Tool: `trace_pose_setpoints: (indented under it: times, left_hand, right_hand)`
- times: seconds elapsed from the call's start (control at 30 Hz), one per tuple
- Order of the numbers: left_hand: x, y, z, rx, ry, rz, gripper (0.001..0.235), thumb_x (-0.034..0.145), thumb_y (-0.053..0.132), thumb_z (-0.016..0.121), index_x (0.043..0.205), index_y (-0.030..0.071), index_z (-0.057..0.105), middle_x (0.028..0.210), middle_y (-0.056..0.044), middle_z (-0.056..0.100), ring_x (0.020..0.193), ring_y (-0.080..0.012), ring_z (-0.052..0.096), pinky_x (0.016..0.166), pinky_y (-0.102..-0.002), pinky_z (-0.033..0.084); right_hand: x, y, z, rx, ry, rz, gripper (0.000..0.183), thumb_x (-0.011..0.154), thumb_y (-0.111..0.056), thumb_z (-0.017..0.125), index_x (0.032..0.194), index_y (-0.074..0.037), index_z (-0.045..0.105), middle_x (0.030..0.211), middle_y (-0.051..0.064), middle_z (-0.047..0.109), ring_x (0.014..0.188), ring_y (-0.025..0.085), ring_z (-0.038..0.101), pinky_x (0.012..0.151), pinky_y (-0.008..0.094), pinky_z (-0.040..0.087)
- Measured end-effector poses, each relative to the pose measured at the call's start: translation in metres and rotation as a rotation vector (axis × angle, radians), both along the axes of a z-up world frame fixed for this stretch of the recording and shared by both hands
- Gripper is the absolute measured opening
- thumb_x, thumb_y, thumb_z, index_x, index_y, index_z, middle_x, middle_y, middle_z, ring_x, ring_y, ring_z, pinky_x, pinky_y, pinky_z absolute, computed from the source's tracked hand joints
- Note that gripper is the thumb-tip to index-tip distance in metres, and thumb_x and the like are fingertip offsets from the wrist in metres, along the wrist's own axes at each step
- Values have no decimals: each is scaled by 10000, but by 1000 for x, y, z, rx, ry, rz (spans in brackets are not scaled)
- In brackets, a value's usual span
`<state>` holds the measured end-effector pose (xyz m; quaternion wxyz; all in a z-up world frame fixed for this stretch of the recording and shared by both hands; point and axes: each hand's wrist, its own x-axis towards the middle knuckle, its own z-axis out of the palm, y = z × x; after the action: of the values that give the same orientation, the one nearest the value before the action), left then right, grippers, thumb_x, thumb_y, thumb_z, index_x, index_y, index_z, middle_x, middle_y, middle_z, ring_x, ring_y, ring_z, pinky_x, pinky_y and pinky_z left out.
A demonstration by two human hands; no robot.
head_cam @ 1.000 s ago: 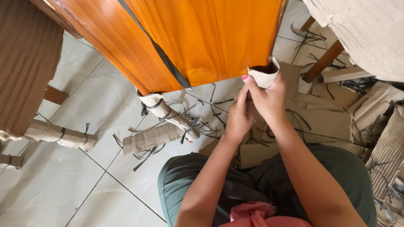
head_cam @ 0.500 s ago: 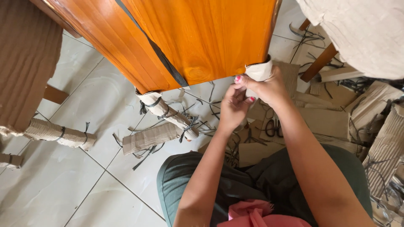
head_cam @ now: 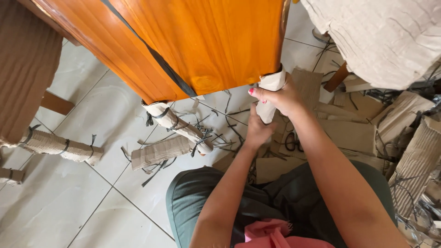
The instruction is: Wrapping a wooden table leg with protective cardboard and securing it with plastic ties while sitting on the floor.
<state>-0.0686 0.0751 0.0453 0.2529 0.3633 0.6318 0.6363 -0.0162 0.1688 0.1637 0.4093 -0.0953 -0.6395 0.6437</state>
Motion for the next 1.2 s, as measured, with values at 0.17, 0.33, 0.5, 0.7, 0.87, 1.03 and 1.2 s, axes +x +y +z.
trace_pose_setpoints:
  times: [0.17, 0.33, 0.5, 0.7, 0.87, 1.03, 1.2]
  left_hand:
    - [-29, 17, -40, 194, -30, -140, 690, 701, -78, 596, 1373, 64, 547, 1168, -151, 678, 1158, -192, 522, 1026, -413, 435]
    - [-40, 37, -77, 252, -50, -187, 658, 696, -104, 581, 1331, 55, 647, 1124, -100, 706, 1056, -189, 567, 931, -420, 490]
    - [-29, 29, -42, 243, 4, -86, 516, 754, -110, 543, 1253, -14, 635, 1020, -230, 684, 1066, -194, 556, 920, -367, 466]
    - [-23, 16, -29, 298, 12, -104, 461, 839, -131, 597, 1288, -39, 637, 1134, -243, 700, 1223, -294, 554, 992, -542, 490]
    - [-31, 19, -49, 305, 40, -111, 499, 832, -13, 755, 1309, -5, 609, 1257, -227, 668, 1259, -304, 570, 1031, -521, 489]
    - [-32, -18, 10, 37, 63, -115, 577, 885, 67, 696, 1410, -12, 470, 1335, -300, 585, 1257, -459, 581, 1000, -592, 540]
    - [-13, -89, 151, -384, 336, 131, 658, 875, 13, 552, 1487, -51, 317, 1386, -357, 550, 1216, -527, 603, 951, -642, 566]
  right_hand:
    - [-15, 28, -18, -115, 97, 325, 272, 737, 164, 811, 795, -18, 618, 578, 129, 566, 396, 188, 558, 404, 313, 478]
    - [-20, 44, -33, -159, 72, 489, 232, 696, 164, 790, 815, 18, 654, 544, 118, 534, 381, 163, 514, 403, 293, 461]
    - [-17, 28, -26, -81, 52, 371, 172, 785, 27, 798, 719, -45, 657, 535, 72, 533, 454, 129, 490, 465, 283, 423]
    - [-13, -49, -19, 60, -46, -562, 953, 781, -123, 980, 1510, 35, 388, 1411, 262, 558, 1321, 311, 539, 1171, 528, 363]
    - [-24, -54, -40, 198, 36, -660, 764, 847, -25, 920, 1447, 34, 452, 1268, 216, 571, 1193, 255, 555, 1087, 485, 411]
    - [-39, -45, -46, 290, 80, -808, 607, 784, 37, 936, 1283, 18, 591, 1093, 164, 666, 1054, 183, 603, 970, 431, 492]
    - [-38, -43, -54, 414, -40, -940, 621, 748, -110, 1014, 1165, 24, 574, 914, 213, 636, 851, 416, 666, 834, 418, 521]
